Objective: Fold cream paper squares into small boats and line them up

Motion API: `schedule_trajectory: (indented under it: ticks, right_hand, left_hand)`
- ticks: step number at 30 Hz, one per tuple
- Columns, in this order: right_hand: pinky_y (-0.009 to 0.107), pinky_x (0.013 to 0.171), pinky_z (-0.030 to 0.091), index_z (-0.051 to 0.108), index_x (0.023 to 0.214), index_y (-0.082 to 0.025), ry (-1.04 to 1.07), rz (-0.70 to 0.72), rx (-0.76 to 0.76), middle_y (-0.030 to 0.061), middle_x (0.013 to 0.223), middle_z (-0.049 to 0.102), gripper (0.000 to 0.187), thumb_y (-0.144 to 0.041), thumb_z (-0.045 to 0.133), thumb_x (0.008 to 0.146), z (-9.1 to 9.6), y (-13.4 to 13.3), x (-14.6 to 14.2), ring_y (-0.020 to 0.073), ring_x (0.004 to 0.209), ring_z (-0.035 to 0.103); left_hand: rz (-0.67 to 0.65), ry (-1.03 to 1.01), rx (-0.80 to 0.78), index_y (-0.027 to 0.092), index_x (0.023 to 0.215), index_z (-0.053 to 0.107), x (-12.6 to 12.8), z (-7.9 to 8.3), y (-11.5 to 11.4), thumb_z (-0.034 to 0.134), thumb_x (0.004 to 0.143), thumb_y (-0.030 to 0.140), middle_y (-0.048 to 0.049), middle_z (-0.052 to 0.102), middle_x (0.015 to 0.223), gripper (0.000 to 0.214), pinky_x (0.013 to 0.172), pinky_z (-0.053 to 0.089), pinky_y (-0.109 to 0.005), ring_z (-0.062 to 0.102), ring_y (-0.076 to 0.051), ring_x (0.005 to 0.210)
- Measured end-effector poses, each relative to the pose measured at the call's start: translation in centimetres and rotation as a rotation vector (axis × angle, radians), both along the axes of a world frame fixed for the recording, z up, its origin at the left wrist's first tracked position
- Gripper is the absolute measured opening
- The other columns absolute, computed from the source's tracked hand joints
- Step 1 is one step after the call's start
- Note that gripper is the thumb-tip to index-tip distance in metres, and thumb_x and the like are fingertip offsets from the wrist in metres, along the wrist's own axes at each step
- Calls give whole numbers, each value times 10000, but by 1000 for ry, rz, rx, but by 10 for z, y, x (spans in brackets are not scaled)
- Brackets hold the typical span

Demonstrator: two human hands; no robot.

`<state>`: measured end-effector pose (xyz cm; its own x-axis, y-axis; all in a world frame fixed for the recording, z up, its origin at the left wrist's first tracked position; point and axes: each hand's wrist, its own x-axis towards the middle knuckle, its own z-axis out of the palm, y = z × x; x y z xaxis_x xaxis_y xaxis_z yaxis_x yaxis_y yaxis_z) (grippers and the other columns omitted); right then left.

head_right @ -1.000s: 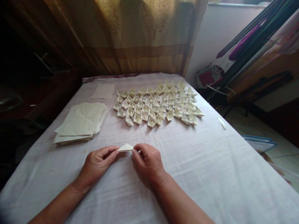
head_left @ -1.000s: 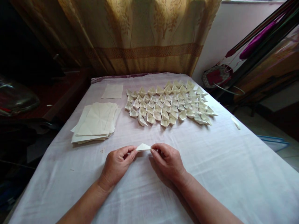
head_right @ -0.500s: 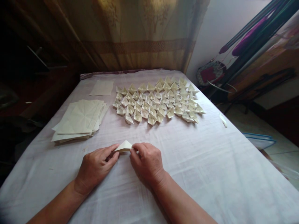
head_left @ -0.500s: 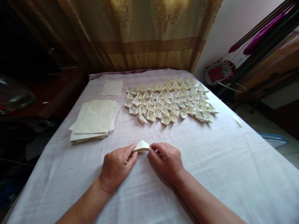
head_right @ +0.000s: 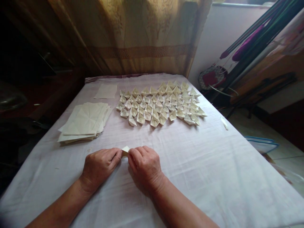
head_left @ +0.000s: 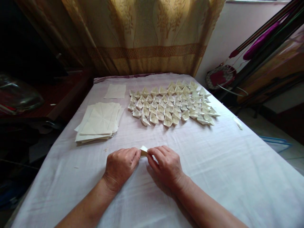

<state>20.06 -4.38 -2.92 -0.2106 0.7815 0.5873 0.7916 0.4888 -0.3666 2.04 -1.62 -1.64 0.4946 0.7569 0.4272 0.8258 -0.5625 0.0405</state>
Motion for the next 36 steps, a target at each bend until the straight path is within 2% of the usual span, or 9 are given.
schedule_trajectory:
  ticks: [3,6,9,12,22,26,30,33,36]
  right_hand:
    - [284,689,462,624,869,-202,51,-15,5,28,748,694,108,-167,539,925,-2,0,-1,172,682,625]
    - [287,687,468,607,884,-205,116,-43,13,25,755,684,70,-174,548,903,-4,-1,-1,175,687,618]
    - [290,692,470,597,880,-207,129,-45,2,25,761,679,62,-162,554,874,-5,-1,-2,184,705,623]
    - [286,687,467,599,904,-208,132,-67,-11,27,768,685,108,-148,549,830,-7,-1,-3,188,709,630]
    - [279,661,451,622,969,-186,89,-136,-177,31,764,703,250,-139,556,732,-11,-2,-6,198,683,651]
    - [277,653,450,618,1030,-182,88,-162,-264,31,780,714,336,-137,564,702,-12,-3,-6,203,696,661]
    - [266,635,456,614,1049,-189,134,-163,-267,14,770,713,342,-142,569,713,-13,-3,-5,182,660,652]
    - [266,644,474,623,989,-194,176,-149,-175,16,760,704,231,-153,564,769,-13,-2,-4,166,639,638]
    - [273,694,509,633,969,-191,205,-82,-65,45,829,713,159,-151,549,840,-14,-1,-3,172,724,656]
  left_hand:
    - [14,-52,-45,214,660,635,1,0,0,415,988,297,-5,683,563,404,511,311,-279,619,-165,502]
    - [48,-137,-186,213,694,671,1,1,-1,417,984,327,-6,705,596,402,515,325,-259,628,-154,518]
    - [68,-240,-348,212,724,699,2,1,-2,424,976,350,-2,720,627,398,524,360,-233,637,-137,530]
    - [65,-310,-413,209,759,721,2,1,-3,441,963,350,-2,736,662,374,543,389,-216,651,-128,550]
    - [-32,-232,-156,202,740,714,4,-3,-7,435,978,289,0,715,600,377,520,351,-247,635,-132,501]
    - [-49,-230,-128,194,701,692,5,-6,-7,411,986,291,-1,688,561,412,510,331,-255,605,-128,473]
    - [4,-302,-275,187,687,688,3,-8,-7,430,969,311,3,674,563,402,519,339,-233,585,-113,478]
    - [63,-414,-442,182,715,704,1,-8,-5,446,952,342,5,672,588,385,540,366,-209,596,-111,519]
    - [109,-524,-569,176,712,698,1,-7,-1,446,932,397,6,637,554,401,543,385,-206,583,-121,521]
